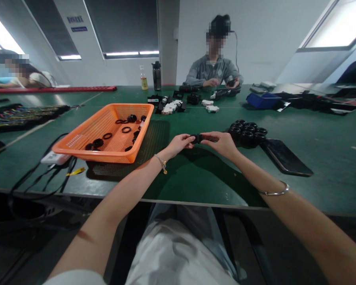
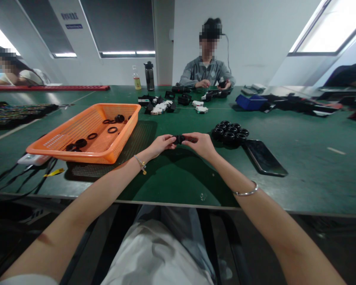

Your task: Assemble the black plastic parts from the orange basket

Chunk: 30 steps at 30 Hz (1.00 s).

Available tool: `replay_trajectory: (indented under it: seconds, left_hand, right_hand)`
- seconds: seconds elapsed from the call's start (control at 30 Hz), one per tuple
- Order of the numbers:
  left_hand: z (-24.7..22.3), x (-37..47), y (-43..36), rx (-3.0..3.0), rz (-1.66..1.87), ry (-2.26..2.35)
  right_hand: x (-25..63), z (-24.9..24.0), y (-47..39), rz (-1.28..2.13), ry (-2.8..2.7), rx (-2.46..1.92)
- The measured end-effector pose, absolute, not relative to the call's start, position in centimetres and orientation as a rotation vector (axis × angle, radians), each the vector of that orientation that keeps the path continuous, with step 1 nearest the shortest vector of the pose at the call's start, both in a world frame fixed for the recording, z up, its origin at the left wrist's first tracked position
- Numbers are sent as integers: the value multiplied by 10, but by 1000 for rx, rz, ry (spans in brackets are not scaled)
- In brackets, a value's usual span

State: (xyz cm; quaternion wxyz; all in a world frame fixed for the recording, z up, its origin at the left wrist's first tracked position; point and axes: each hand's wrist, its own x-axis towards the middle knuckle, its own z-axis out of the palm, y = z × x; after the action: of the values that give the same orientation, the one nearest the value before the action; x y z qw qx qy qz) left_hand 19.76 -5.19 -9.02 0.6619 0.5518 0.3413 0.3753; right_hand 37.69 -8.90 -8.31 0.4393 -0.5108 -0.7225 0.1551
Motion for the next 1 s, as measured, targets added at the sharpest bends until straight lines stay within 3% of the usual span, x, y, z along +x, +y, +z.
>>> replay_trajectory:
  seconds: [1.0]
  left_hand:
    - [-89, 198, -53, 1252, 856, 799]
  right_hand:
    - [375, -84, -89, 437, -1770, -1282]
